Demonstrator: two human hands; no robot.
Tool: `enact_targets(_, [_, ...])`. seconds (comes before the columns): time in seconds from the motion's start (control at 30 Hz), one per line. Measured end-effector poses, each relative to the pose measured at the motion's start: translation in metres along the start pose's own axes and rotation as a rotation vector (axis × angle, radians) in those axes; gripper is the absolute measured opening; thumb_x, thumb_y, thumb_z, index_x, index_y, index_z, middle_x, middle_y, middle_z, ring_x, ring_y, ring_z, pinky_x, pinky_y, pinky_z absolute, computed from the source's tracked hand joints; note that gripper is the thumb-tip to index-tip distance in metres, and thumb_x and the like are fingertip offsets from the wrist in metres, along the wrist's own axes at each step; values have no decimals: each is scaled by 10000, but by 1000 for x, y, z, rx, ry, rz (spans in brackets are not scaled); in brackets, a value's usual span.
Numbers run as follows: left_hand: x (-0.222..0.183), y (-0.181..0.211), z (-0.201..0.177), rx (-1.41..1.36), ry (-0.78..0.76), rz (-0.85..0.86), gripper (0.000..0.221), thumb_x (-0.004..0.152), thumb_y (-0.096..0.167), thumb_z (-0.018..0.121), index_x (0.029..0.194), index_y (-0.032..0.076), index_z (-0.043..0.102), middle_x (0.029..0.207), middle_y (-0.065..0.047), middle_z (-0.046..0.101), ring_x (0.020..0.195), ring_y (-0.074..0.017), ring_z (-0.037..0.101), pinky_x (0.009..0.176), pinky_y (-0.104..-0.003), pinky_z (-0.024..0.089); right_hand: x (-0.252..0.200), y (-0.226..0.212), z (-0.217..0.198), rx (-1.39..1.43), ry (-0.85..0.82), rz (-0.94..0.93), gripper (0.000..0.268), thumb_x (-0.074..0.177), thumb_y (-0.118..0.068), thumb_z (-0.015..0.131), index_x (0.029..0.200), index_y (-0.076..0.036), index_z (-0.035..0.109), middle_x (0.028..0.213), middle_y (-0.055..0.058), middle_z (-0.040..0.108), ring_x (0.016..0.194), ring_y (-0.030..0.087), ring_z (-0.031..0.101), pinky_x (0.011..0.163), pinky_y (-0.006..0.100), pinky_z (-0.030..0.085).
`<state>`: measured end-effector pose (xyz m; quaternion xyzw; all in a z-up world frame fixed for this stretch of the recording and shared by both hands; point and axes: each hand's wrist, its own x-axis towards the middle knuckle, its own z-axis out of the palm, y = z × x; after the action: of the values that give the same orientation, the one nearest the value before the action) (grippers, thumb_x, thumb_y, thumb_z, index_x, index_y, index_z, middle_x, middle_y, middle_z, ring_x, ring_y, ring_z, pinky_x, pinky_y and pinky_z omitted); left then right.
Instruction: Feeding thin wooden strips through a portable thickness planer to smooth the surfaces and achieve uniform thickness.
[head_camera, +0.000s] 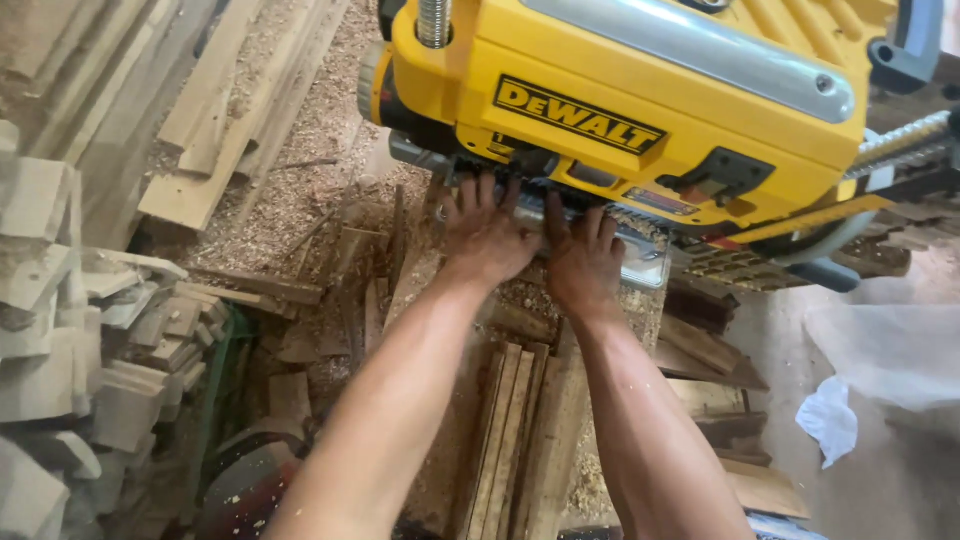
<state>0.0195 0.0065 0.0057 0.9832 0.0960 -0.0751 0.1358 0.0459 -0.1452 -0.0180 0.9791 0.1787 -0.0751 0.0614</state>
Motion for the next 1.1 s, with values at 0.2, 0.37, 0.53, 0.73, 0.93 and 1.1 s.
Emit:
enact_targets(0.2, [-64, -1, -38, -32, 17, 113, 804, 864, 462, 603, 1582, 157, 411, 1621, -201, 329, 1510, -426, 226, 1154, -744, 93, -39, -10, -30, 174, 49, 4, 578, 1041, -145, 345, 1594, -308, 391, 1461, 243, 395, 1386, 435, 389, 1044, 539, 422])
enact_targets(0.37, [-122, -6, -34, -187, -57, 114, 634, 930, 424, 532, 1483, 114, 520, 1545, -183, 423, 1497, -376, 269, 1189, -630, 164, -69, 3, -28, 214, 34, -62, 761, 874, -104, 572, 1605, -223, 396, 1590, 229, 338, 1482, 453, 332, 1160, 572, 346])
enact_targets(0.53, [-193, -12, 8, -562, -353, -154, 667, 896, 615, 611, 1376, 153, 644, 1396, -132, 580, 1355, -341, 528, 1067, -508, 481, -83, 10, -22, 250, -29, -33, 760, 850, -175, 647, 1577, -260, 441, 1625, 173, 326, 1491, 423, 342, 1179, 570, 342])
enact_targets(0.73, [-235, -5, 5, -886, -403, -322, 807, 775, 584, 802, 1397, 100, 626, 1386, -166, 660, 1333, -340, 594, 1062, -470, 520, -131, -9, -62, 578, -37, -141, 602, 778, -101, 660, 1365, -231, 698, 1308, 134, 682, 1176, 409, 672, 976, 521, 570])
enact_targets(0.93, [-233, -9, 27, -986, -248, -382, 735, 842, 438, 823, 1439, 95, 566, 1414, -188, 622, 1362, -354, 552, 1105, -497, 487, -173, -30, -78, 745, -225, -148, 491, 858, -93, 487, 1292, -104, 716, 1166, 217, 749, 1131, 463, 681, 1005, 597, 542])
enact_targets(1.1, [-245, -8, 73, -673, 189, -226, 593, 854, 371, 782, 1366, 118, 622, 1314, -152, 602, 1245, -367, 597, 1006, -469, 525, -170, -22, -33, 657, -92, -196, 581, 848, -164, 529, 1420, -194, 627, 1423, 262, 580, 1213, 522, 604, 1048, 597, 521])
